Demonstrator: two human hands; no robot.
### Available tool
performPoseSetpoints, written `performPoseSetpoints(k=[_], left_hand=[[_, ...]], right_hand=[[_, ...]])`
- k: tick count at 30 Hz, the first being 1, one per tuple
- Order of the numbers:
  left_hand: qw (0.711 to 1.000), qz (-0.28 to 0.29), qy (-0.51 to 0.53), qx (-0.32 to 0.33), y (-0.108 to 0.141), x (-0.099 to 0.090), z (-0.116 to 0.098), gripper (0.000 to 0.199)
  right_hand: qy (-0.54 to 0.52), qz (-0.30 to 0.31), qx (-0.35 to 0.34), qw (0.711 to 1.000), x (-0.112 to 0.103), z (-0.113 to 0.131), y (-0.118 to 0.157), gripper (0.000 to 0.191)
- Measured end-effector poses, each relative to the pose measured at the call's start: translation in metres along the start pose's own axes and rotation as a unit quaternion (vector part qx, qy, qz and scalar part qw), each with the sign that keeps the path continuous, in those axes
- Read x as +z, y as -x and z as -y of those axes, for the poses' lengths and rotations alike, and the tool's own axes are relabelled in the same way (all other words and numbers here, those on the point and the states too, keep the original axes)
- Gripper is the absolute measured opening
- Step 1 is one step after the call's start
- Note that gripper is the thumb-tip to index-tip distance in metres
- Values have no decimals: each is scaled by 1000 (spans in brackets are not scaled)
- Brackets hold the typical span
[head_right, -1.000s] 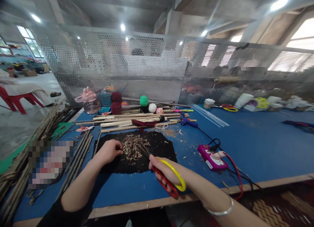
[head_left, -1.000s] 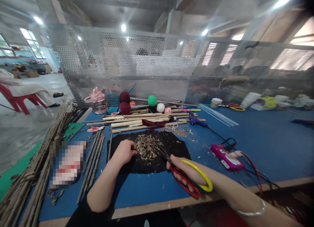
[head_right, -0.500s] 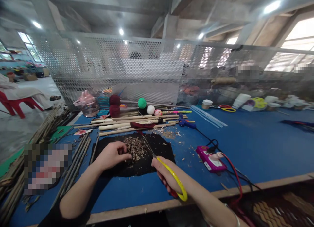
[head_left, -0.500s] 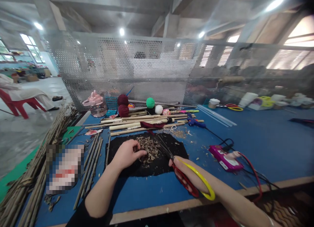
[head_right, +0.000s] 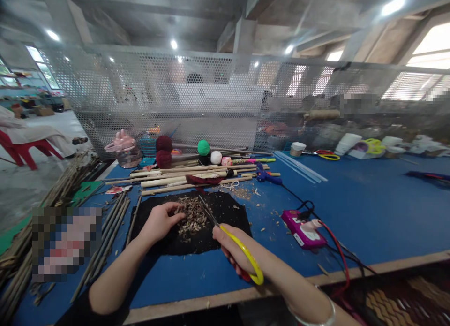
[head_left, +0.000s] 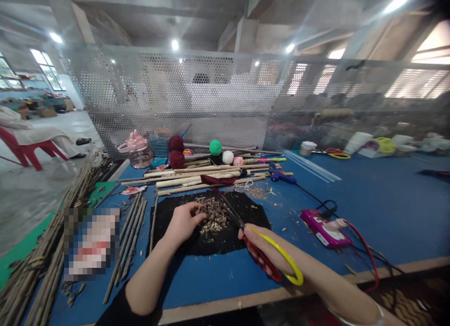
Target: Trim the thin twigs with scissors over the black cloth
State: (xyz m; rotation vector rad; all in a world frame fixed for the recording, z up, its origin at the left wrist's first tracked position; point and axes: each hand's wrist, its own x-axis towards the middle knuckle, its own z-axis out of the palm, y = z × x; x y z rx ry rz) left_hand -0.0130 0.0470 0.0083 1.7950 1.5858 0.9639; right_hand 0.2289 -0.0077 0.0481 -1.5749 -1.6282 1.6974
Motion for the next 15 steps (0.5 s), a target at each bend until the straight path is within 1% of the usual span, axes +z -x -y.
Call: performPoseSetpoints(k=[2,5,9,12,15], left_hand=[[998,-33,43,-25,-2,1,2,29],[994,-54,81,-45,-4,2,3,24],[986,-51,133,-82,-5,3,2,22],[971,-42,207,-111,-6,5,2,26],[954,-38,268,-124,-7,8,4,31]], right_hand=[[26,17,1,1000,0,4,-1,55],[58,42,8,997,-1,12,-1,56],[55,61,32,996,-1,19,-2,56],[39,73,42,996,-1,19,-5,57],[29,81,48,995,-1,19,-10,59]])
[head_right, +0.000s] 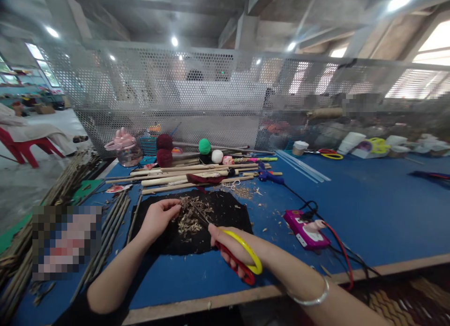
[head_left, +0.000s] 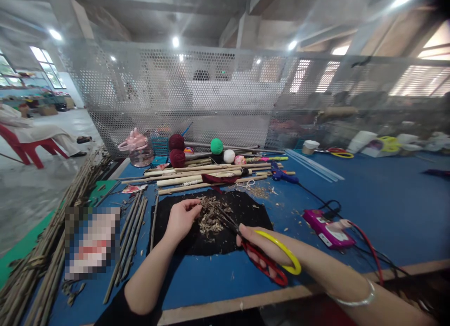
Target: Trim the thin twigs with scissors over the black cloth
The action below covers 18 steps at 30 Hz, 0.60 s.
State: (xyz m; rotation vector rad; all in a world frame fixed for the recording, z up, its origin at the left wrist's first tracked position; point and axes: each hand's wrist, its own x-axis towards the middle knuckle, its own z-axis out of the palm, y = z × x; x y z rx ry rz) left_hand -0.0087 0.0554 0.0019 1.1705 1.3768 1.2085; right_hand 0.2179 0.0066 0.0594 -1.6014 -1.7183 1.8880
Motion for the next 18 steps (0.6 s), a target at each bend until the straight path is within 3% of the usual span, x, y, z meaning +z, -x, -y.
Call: performPoseSetpoints(k=[6,12,18], left_hand=[[996,44,82,-1,2,4,1,35],[995,76,70,4,5,6,0,33],[998,60,11,18,4,6,4,31]], right_hand=[[8,3,8,1000,0,7,-12,62],[31,6,-9,999,9,17,-22,60],[51,-46,-58,996,17,12,-30,58]])
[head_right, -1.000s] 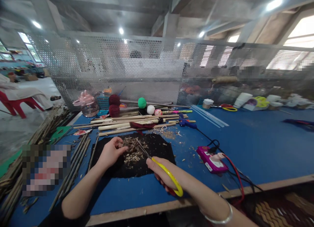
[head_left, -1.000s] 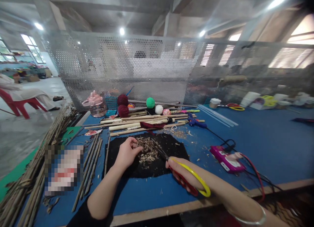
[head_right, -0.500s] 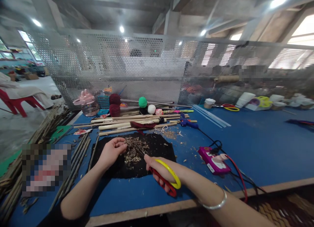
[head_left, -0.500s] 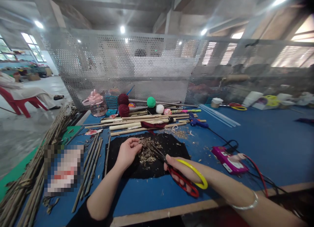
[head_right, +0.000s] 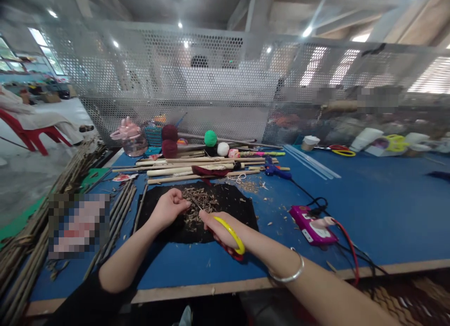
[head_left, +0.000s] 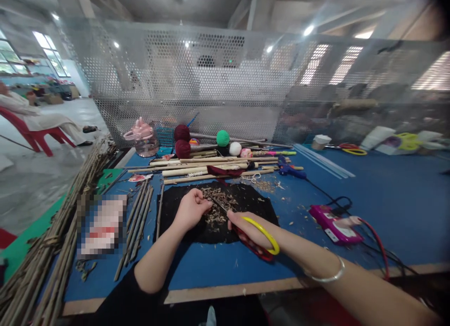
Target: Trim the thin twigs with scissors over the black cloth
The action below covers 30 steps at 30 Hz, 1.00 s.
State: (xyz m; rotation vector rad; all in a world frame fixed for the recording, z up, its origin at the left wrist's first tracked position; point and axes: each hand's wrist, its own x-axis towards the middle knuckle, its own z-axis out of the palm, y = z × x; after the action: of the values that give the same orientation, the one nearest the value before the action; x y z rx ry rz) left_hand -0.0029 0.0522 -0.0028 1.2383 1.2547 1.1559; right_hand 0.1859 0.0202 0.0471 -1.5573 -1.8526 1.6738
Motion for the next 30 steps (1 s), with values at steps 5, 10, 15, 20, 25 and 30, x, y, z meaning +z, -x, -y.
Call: performPoseSetpoints(k=[5,10,15,20,25,30], left_hand=[[999,-12,-30,14,1,-1,1,29],[997,-21,-67,13,0,-3,-1,24],[971,-63,-219,68,4,-9,-6,17],[922,-137,-330,148,1,-8,-17,20],[870,26,-442,216,-11,26,-36,19],[795,133,-552,214,-19,66,-37,15]], right_hand=[[25,-39,-105,993,4,-13,-7,57],[3,-49,-93,994,2,-5,1,53],[-107,-11,-13,994,-9,-12,18,53],[-221,-8,-13,975,-20,-37,30,58],[-237,-27,9,971,-28,-43,39,58],[-261,-69,-4,963,-35,-48,41,59]])
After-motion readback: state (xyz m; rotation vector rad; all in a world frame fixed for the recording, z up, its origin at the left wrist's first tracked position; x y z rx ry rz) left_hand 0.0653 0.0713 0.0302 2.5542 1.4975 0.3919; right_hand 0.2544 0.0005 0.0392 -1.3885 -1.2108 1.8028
